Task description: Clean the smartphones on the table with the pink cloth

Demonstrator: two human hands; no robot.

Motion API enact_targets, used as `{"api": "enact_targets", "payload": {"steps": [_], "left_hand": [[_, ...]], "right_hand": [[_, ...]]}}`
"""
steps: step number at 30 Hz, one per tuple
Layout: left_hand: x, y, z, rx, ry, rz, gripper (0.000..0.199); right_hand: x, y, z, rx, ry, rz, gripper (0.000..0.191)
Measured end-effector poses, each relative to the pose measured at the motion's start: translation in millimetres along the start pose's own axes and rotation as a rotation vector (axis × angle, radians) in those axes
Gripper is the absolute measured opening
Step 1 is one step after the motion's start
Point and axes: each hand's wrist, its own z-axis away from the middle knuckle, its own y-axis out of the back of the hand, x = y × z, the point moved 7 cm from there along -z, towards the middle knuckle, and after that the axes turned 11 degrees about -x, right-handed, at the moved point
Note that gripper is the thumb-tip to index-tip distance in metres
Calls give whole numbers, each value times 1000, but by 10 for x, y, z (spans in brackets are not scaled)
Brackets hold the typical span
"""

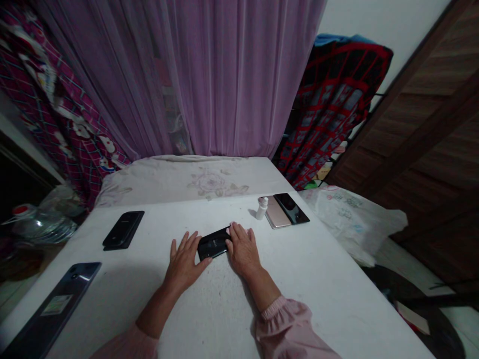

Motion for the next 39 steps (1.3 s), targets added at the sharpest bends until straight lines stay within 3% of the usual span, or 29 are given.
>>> {"api": "enact_targets", "payload": {"steps": [6,16,26,34,39], "left_hand": [[-14,-27,-11,-32,-14,14,58],[-20,-21,-19,-55,-25,17,57],[-7,-32,-10,-40,-29,-47,59],[-18,-34,-19,-56,-33,-27,57],[-13,-42,-14,-58,-22,-30,59]], "right_hand": [[48,-32,401,-11,33,32,46],[-15,18,-110,-57,-21,-10,44],[-129,-42,422,-60,62,13,49],[-236,1,-48,-129,29,-40,46],[-282,-35,56,-115,46,-15,47]]}}
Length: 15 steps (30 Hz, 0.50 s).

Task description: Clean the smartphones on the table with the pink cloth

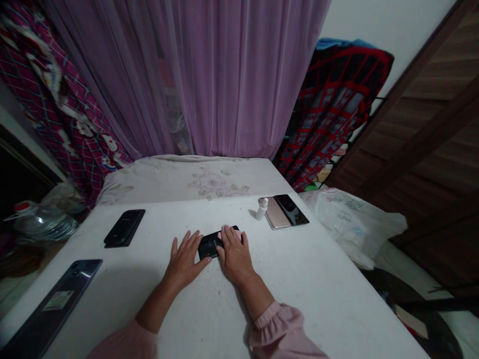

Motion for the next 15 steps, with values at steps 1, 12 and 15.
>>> {"api": "enact_targets", "payload": {"steps": [1,12,15], "left_hand": [[1,0,1,-1,2,2,59],[-4,-4,-1,-5,-4,-4,60],[0,-12,2,-8,-6,-4,60]], "right_hand": [[-8,-17,70,9,16,10,48],[-64,-2,1,13,62,-7,45],[-79,28,-132,27,41,-41,44]]}}
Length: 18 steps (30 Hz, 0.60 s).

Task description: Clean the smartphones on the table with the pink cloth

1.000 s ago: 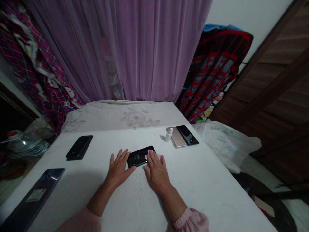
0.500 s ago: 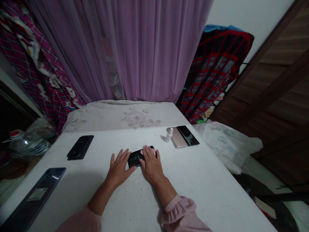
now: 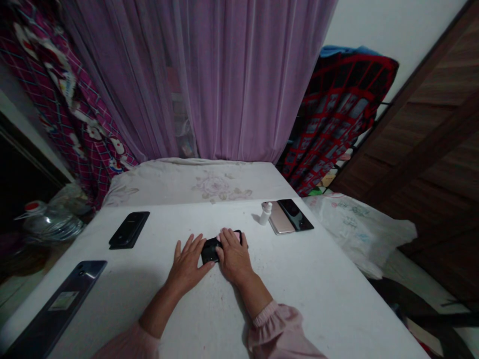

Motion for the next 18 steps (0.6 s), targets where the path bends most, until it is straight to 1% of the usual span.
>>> {"api": "enact_targets", "payload": {"steps": [3,7,10,12,15,18], "left_hand": [[-3,-3,3,8,7,7,59],[-8,1,5,21,6,19,60],[-15,0,2,15,3,25,61],[-24,-2,0,11,3,35,62],[-32,-2,1,14,-2,53,61],[-23,4,1,15,-11,65,60]], "right_hand": [[-12,-32,55,-8,14,18,47],[-10,-98,345,-9,59,76,50],[52,-136,518,-19,59,107,52],[144,-140,557,-15,23,123,52],[315,-121,540,17,-64,138,49],[379,-110,508,45,-113,147,50]]}}
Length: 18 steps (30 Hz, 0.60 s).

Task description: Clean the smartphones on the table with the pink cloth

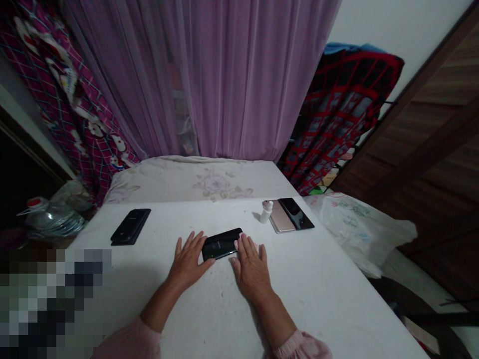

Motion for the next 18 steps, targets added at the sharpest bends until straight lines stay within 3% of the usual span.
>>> {"api": "enact_targets", "payload": {"steps": [9,11,18], "left_hand": [[4,0,-8,-14,12,-46,59],[-4,-5,-8,-13,16,-58,59],[9,8,-7,-2,5,-42,59]], "right_hand": [[-548,30,-23,-29,227,-43,52],[-494,45,-52,-47,215,-55,51],[-36,90,-330,-112,-35,-50,49]]}}
